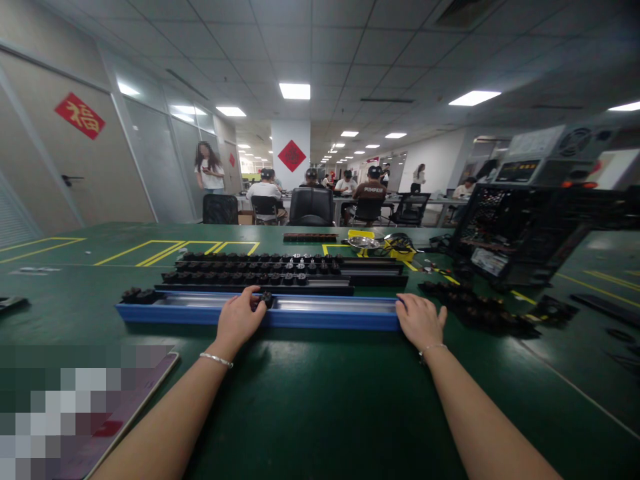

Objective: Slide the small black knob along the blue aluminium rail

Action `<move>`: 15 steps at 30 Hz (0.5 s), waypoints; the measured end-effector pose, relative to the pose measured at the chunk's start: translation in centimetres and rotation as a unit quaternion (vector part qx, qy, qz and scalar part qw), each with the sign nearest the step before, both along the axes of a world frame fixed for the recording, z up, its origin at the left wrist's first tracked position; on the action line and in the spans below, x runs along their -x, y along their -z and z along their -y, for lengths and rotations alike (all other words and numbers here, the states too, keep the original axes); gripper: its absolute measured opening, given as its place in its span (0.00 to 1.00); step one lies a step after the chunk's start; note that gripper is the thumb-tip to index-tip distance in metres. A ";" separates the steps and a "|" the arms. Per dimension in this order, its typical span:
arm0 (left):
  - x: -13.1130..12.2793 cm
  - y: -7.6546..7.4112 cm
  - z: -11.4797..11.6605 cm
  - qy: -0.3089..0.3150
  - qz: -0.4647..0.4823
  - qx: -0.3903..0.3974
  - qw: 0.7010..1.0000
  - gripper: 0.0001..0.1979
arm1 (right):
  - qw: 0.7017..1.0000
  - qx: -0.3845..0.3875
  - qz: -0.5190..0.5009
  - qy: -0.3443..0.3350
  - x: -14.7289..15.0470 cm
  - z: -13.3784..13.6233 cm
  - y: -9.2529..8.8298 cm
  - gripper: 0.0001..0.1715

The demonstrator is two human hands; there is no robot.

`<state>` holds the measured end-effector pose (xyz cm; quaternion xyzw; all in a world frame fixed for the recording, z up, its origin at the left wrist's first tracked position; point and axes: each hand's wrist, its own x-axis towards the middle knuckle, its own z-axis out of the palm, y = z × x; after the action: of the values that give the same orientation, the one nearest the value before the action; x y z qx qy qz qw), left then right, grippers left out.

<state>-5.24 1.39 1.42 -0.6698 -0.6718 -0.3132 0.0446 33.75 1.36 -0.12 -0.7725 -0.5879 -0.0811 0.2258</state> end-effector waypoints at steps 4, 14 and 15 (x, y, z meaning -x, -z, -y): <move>0.3 0.1 -0.1 0.000 0.029 0.028 0.999 0.18 | 1.000 -0.002 -0.001 -0.001 0.0 0.0 0.0 0.25; 0.4 0.1 -0.1 0.021 0.071 0.055 0.996 0.17 | 1.000 -0.006 -0.001 -0.004 0.0 0.0 0.0 0.24; 0.5 0.1 -0.1 0.022 0.071 0.055 0.996 0.17 | 1.000 -0.007 0.000 -0.003 0.1 0.0 0.0 0.24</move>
<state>-5.70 1.54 1.28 -0.6616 -0.6749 -0.3233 -0.0471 33.69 1.34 -0.14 -0.7691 -0.5896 -0.0845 0.2318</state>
